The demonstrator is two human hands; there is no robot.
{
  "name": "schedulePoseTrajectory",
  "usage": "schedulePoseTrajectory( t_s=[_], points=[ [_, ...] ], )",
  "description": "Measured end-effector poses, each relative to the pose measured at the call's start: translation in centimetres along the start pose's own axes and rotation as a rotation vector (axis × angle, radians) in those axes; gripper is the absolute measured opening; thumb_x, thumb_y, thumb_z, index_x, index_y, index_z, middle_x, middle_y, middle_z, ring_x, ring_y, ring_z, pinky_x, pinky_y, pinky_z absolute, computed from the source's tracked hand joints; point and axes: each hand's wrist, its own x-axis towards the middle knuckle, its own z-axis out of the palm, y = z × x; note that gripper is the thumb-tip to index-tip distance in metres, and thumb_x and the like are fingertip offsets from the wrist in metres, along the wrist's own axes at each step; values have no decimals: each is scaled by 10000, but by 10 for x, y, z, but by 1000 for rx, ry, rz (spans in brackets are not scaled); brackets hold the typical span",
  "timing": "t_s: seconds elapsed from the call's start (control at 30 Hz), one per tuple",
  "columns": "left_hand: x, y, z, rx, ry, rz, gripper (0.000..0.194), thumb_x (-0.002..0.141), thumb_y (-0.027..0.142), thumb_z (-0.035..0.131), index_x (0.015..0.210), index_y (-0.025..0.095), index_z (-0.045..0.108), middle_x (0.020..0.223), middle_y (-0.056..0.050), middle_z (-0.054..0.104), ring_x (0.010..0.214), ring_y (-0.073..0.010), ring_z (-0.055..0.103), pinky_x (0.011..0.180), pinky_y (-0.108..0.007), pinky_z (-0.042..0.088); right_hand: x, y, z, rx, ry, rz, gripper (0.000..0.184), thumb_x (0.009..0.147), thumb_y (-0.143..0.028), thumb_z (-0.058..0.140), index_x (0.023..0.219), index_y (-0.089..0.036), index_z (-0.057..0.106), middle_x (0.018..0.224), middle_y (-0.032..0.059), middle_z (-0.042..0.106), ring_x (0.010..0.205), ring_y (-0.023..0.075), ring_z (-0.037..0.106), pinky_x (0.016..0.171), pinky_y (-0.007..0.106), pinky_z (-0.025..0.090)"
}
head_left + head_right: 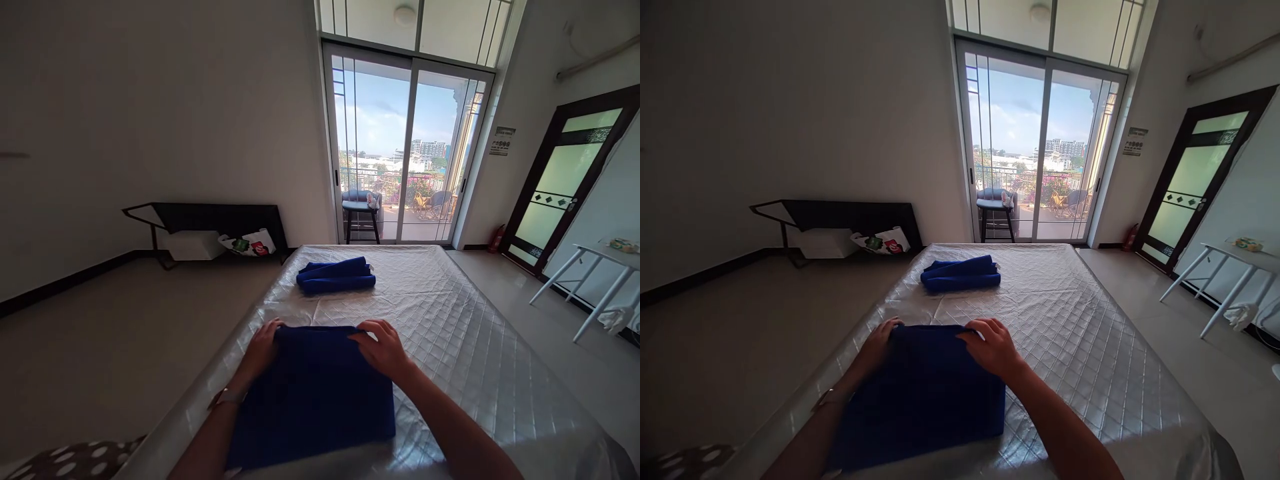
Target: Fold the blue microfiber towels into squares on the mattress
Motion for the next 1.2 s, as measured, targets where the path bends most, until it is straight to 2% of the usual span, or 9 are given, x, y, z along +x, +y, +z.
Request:
schedulePoseTrajectory(
  t_s=[0.13,0.27,0.4,0.53,0.67,0.87,0.97,1.1,1.2],
  points=[
    [-3,12,-11,-207,21,-99,244,757,383,462,930,237,552,1226,-140,699,1162,-296,656,995,-411,520,-3,-2,1,16,34,-3,363,960,-139,542,1232,-324,695,1123,44,696,1028,182,652,917,331,572],
    [-8,21,-28,-341,-6,-213,256,745,446,457,905,256,519,922,-60,733,884,-285,711,811,-398,569,-3,5,3,43,73,70,421,954,-120,512,1285,-325,670,1188,54,677,1033,192,636,910,356,584],
    [-11,24,-39,-385,33,-296,238,717,417,458,888,267,527,765,-1,674,777,-271,691,749,-381,560,-1,12,3,47,111,137,437,960,-108,472,1264,-338,685,1166,45,682,998,187,636,899,367,584],
    [-11,24,-42,-407,151,-296,222,690,393,436,844,268,535,748,0,651,761,-257,661,776,-394,552,-3,18,5,26,170,146,391,965,-114,462,1194,-293,724,1123,54,692,959,180,638,884,353,576],
    [-11,25,-48,-429,264,-296,169,666,385,431,771,269,496,750,-3,631,775,-243,636,818,-405,543,-7,29,8,10,144,218,392,960,-123,459,1171,-304,736,1123,51,695,962,184,640,890,369,570],
    [-19,31,-68,-559,351,-347,207,641,389,568,786,243,589,760,-12,685,814,-239,661,762,-350,554,-8,42,8,-8,205,297,382,956,-127,459,1126,-296,756,1105,63,692,996,191,643,874,371,572],
    [-24,38,-77,-676,358,-395,240,611,369,653,799,221,665,769,-17,720,839,-248,672,808,-366,556,-8,45,6,4,256,284,382,949,-107,471,1129,-285,758,1098,69,695,989,191,644,866,371,573],
    [-29,49,-87,-783,404,-468,315,543,403,757,800,220,749,832,-32,773,979,-296,682,927,-417,533,-6,47,5,-1,341,231,373,933,-88,519,1126,-298,758,1072,51,706,944,181,648,863,374,570],
    [-33,59,-96,-769,437,-411,282,572,430,747,764,224,768,851,-40,791,994,-300,701,946,-449,539,-2,44,2,-21,416,202,345,929,-91,546,1096,-300,764,1037,41,717,898,171,649,837,366,573]
  ],
)
